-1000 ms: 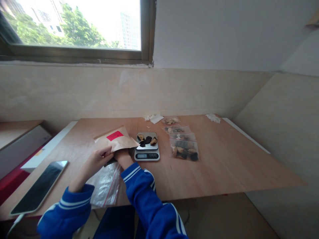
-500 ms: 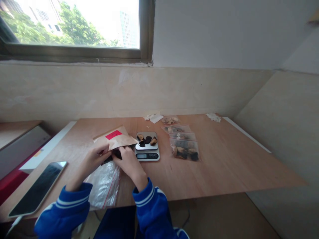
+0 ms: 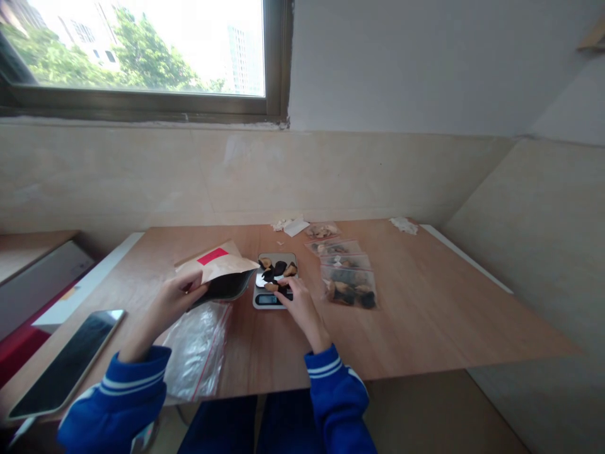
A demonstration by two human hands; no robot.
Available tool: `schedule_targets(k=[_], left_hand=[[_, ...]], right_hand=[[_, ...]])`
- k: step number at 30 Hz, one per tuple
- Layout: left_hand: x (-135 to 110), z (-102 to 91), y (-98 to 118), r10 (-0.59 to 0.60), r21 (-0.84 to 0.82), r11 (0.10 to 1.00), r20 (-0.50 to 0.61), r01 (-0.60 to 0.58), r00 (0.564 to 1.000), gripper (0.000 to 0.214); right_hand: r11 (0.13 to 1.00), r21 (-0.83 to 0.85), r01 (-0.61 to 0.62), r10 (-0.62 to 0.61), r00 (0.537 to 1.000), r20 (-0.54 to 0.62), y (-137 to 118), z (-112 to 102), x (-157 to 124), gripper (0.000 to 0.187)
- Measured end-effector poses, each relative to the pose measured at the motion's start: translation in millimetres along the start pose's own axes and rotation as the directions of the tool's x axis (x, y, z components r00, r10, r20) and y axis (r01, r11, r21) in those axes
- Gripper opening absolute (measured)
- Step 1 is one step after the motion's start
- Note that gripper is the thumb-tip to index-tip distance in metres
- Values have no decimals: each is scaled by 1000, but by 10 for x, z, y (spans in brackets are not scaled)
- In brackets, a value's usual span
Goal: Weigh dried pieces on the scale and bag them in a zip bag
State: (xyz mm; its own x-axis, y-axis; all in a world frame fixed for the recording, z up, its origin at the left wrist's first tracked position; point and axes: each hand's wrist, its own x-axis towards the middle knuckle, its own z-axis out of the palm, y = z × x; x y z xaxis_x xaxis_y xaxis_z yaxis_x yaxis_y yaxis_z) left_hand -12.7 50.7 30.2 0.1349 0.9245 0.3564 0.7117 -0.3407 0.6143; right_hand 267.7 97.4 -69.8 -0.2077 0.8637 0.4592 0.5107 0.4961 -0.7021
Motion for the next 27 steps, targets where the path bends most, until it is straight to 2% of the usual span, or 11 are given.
schedule_targets(k=[4, 8, 15, 20, 24, 26, 27], left_hand=[[6, -12, 8, 5, 7, 1000, -6, -5, 1000, 30], [-3, -29, 11, 4, 5, 1000, -10, -4, 1000, 29], [-3, -12, 4, -18, -3, 1000, 3, 18, 1000, 30], [-5, -5, 10, -21, -13, 1000, 6, 22, 1000, 30], [-22, -7, -5, -26, -12, 1000, 15, 26, 1000, 30], [-27, -6, -8, -27, -10, 1000, 13, 27, 1000, 30], [-27, -4, -6, -27, -10, 1000, 12, 27, 1000, 30]], right_hand=[[984, -129, 126, -121, 992, 39, 191, 90, 198, 8], [964, -209, 164, -168, 986, -1, 296, 177, 238, 13], [952, -292, 88, -138, 978, -157, 285, 178, 31, 28], [954, -300, 6, -70, 977, -202, 290, 109, 33, 31], [980, -201, 1, -61, 955, -292, 168, 76, -3, 30], [987, -150, 64, -108, 946, -307, -19, 87, -65, 31], [982, -135, 131, -164, 948, -272, -142, 107, -100, 32]])
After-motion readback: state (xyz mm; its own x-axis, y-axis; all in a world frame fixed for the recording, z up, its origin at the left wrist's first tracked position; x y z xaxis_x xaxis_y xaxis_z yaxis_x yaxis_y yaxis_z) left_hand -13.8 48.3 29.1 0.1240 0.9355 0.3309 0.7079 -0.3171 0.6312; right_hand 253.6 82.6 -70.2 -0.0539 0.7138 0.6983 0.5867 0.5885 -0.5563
